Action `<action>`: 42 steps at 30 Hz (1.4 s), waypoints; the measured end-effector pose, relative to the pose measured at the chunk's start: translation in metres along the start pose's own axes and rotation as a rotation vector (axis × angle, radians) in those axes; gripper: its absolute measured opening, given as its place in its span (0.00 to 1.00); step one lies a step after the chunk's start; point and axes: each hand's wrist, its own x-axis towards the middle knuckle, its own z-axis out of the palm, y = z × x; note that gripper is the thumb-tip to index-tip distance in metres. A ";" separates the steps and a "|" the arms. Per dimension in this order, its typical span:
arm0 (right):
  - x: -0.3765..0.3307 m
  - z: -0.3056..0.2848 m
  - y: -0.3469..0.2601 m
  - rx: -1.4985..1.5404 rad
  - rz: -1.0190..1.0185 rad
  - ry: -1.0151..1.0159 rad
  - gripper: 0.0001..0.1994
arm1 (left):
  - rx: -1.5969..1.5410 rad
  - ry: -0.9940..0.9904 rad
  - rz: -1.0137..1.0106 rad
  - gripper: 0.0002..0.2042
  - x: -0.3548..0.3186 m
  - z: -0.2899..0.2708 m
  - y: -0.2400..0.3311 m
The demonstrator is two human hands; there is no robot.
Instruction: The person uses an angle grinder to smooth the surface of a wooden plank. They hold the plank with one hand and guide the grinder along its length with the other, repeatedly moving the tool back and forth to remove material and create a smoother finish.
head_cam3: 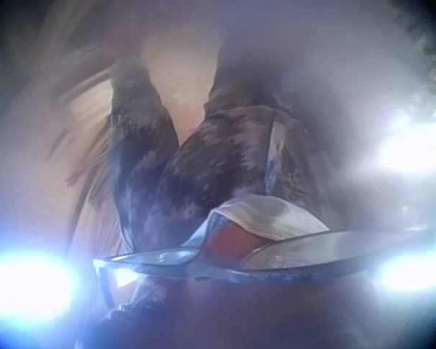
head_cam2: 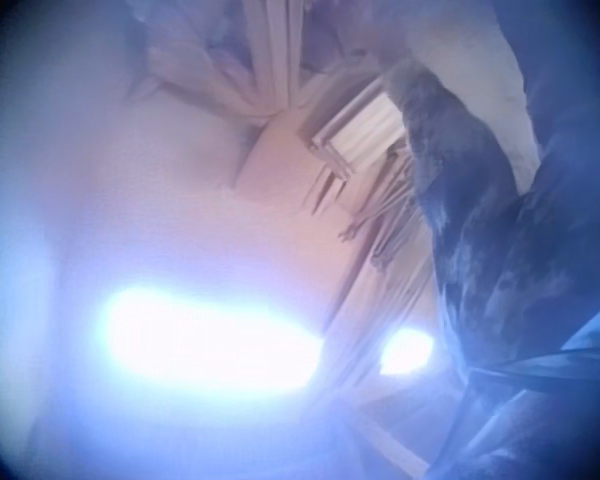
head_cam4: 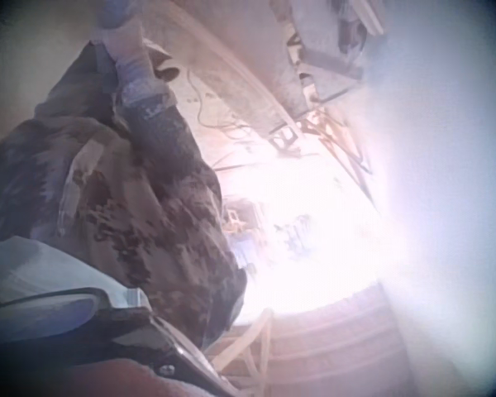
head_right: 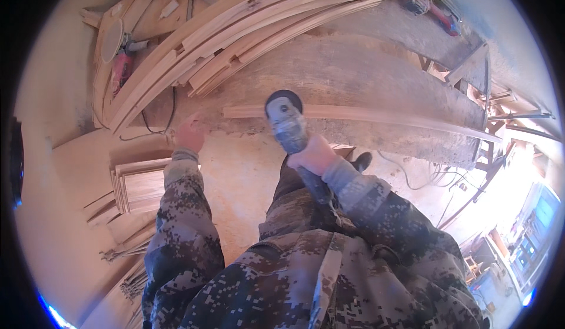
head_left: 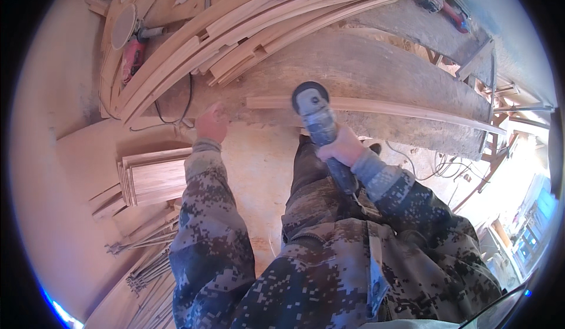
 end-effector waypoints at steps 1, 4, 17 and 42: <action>0.010 0.014 -0.007 -0.054 0.002 -0.001 0.21 | 0.006 0.028 0.053 0.17 -0.005 -0.009 -0.012; 0.034 0.052 -0.031 -0.182 0.002 -0.007 0.25 | -0.033 0.079 0.058 0.17 -0.022 -0.026 -0.030; 0.000 -0.001 0.009 0.173 0.048 0.235 0.23 | -0.065 0.090 0.690 0.21 0.014 0.088 0.083; -0.178 -0.090 0.260 1.269 -0.080 1.105 0.15 | 0.593 -0.639 0.455 0.23 0.130 0.159 0.187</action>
